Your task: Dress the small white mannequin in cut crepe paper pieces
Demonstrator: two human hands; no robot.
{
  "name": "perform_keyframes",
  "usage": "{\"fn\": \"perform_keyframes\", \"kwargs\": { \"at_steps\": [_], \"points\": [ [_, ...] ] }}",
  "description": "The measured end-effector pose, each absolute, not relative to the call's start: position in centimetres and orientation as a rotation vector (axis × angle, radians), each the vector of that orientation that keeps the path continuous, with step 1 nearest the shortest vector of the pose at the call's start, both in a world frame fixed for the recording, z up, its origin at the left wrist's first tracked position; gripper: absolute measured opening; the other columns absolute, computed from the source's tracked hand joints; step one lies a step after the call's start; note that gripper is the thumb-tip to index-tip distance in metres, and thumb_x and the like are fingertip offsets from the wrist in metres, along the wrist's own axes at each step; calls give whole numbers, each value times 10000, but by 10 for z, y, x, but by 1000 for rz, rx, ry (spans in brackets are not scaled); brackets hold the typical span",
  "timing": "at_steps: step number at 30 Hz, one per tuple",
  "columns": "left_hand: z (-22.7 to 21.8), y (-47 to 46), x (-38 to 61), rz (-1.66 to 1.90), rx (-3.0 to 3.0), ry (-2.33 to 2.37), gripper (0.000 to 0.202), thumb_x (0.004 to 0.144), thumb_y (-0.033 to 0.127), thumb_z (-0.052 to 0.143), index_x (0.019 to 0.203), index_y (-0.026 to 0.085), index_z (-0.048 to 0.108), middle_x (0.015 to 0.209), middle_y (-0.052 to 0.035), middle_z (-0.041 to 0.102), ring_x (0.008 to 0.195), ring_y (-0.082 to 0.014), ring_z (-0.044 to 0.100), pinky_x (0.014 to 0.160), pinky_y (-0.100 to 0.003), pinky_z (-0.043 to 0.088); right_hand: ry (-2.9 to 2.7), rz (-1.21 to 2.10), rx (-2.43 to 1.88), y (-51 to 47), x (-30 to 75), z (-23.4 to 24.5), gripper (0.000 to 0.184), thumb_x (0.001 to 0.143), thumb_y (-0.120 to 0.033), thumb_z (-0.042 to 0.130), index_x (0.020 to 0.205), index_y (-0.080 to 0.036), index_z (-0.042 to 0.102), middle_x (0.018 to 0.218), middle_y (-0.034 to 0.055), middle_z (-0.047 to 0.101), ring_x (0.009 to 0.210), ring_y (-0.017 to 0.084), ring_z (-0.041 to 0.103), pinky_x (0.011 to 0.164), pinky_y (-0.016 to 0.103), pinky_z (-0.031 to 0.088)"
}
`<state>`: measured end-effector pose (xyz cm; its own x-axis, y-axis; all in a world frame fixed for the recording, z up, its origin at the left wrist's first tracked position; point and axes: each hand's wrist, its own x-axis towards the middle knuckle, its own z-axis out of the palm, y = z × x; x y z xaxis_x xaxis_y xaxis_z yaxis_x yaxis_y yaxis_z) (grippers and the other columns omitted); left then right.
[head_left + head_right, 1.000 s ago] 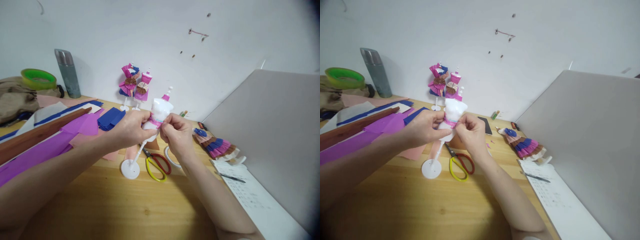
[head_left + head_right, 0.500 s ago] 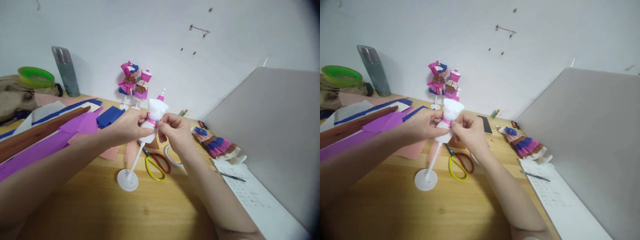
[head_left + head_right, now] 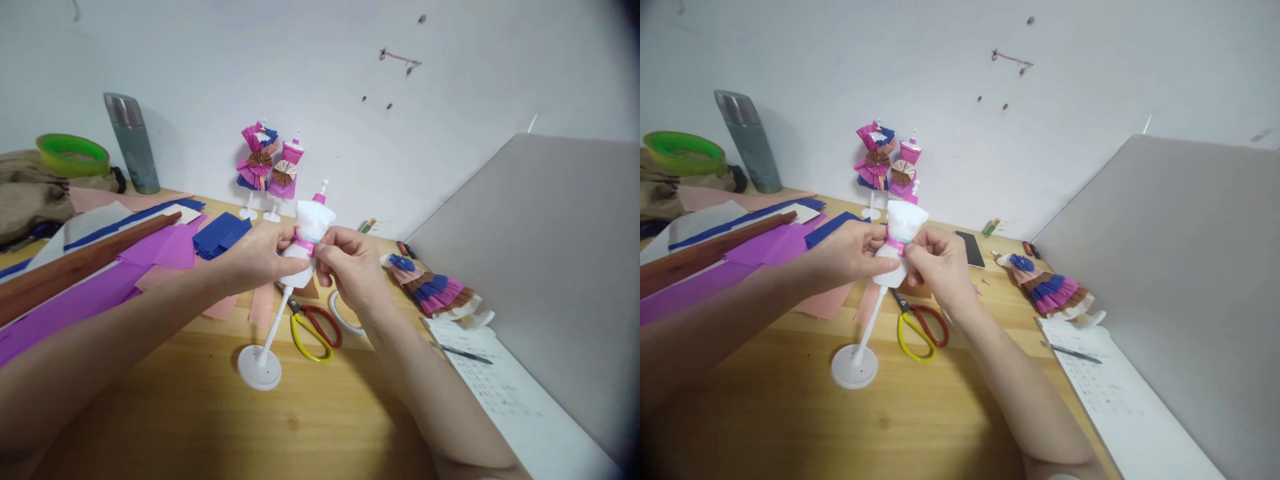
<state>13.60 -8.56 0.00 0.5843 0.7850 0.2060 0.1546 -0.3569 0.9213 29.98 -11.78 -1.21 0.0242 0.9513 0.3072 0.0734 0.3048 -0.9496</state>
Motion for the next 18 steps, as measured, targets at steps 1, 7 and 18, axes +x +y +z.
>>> {"fn": "perform_keyframes", "kwargs": {
  "at_steps": [1,7,18],
  "points": [
    [0,-85,136,811,1836,764,91,658,178,661,707,164,586,652,-11,638,708,-185,656,611,-276,513,-1359,927,-1034,-118,300,-12,164,678,-197,626,551,-193,522,394,-69,518,318,78,451,350,190,296],
    [0,-86,136,787,1777,753,144,642,178,682,767,149,618,715,-32,690,733,-201,678,650,-304,537,-1324,944,-1018,-118,299,-12,135,641,-151,578,527,-191,517,377,-76,510,303,72,450,342,181,303],
    [6,-79,126,652,1581,626,240,611,172,725,830,134,633,833,-81,733,806,-223,709,767,-349,549,-1400,1083,-1014,-118,304,-5,101,625,-218,659,629,-176,567,429,-49,581,350,102,536,373,193,377]
  ]
}}
